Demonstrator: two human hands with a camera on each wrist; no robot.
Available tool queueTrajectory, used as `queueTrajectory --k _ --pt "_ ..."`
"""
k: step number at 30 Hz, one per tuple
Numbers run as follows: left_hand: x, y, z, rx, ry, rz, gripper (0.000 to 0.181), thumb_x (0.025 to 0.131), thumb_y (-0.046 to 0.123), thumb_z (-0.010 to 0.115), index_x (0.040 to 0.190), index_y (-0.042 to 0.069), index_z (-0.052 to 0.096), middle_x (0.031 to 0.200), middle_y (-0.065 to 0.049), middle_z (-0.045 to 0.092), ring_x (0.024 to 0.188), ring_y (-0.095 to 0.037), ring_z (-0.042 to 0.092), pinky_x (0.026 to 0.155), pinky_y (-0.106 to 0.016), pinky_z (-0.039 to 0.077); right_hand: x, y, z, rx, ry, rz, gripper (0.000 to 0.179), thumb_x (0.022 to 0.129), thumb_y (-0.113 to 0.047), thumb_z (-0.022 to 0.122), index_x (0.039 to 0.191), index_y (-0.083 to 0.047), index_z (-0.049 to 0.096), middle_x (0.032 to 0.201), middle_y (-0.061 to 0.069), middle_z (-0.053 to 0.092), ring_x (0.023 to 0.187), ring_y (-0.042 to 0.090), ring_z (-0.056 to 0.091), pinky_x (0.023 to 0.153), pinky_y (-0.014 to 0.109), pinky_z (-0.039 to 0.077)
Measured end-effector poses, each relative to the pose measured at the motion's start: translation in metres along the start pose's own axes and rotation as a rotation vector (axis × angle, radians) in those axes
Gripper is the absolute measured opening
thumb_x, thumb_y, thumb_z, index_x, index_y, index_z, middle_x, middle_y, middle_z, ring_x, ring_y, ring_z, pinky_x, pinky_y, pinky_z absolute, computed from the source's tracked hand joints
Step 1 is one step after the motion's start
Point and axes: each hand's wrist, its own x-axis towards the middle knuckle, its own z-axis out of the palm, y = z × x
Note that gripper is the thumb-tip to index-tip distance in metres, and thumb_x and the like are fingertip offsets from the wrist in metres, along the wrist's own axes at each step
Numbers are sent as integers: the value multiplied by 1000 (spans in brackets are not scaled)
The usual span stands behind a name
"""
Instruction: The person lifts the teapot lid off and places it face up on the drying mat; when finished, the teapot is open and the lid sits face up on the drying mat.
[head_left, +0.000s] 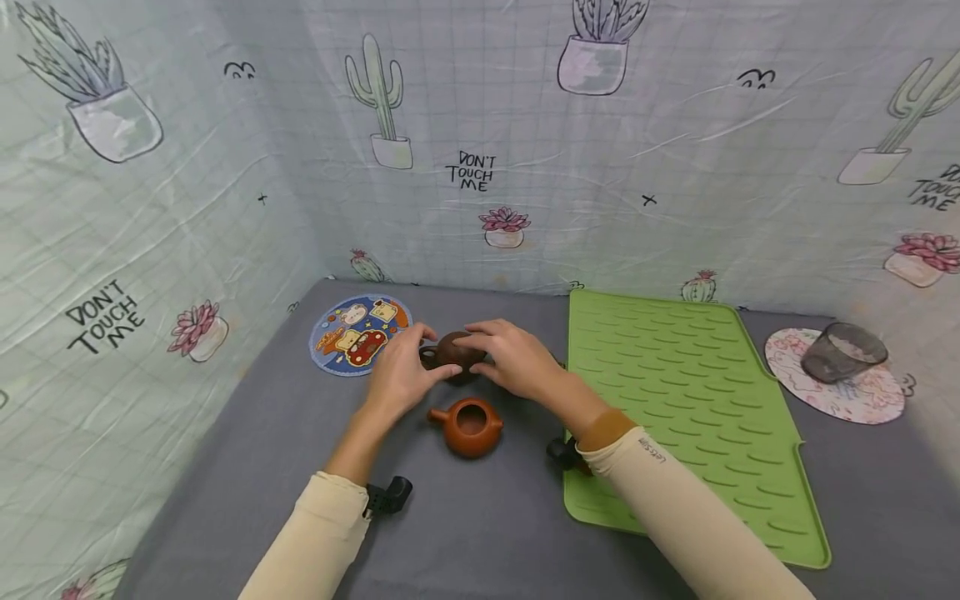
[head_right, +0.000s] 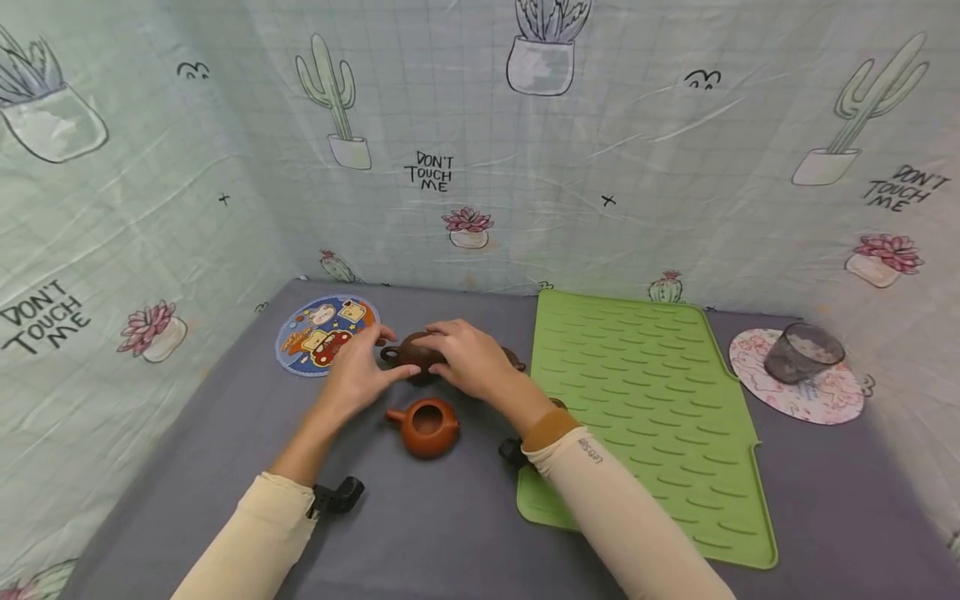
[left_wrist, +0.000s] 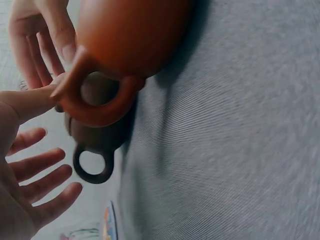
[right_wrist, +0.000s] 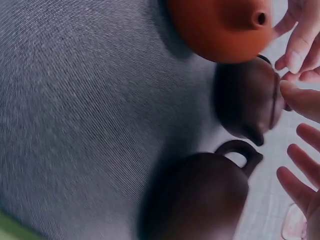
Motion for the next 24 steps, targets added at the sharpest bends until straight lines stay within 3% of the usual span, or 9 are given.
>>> queueTrajectory --k 11,17,24 --pt "4 1 18 -23 -3 -49 50 78 39 89 108 7 65 112 -14 70 110 -35 64 98 -50 50 5 6 23 -15 -6 -28 45 92 -18 76 136 -19 67 150 10 59 137 30 57 110 44 51" --pt "5 -1 22 -57 20 -79 48 77 35 90 106 6 66 112 -15 71 109 -34 66 96 -49 52 7 3 25 5 12 -8 42 92 -18 76 134 -20 69 148 6 61 127 28 65 101 43 56" --pt "9 -4 19 -75 17 -70 48 77 31 91 109 4 67 113 -17 72 109 -35 67 95 -48 54 10 0 27 -10 48 23 42 92 -21 77 133 -22 70 145 3 63 117 28 71 90 42 61"
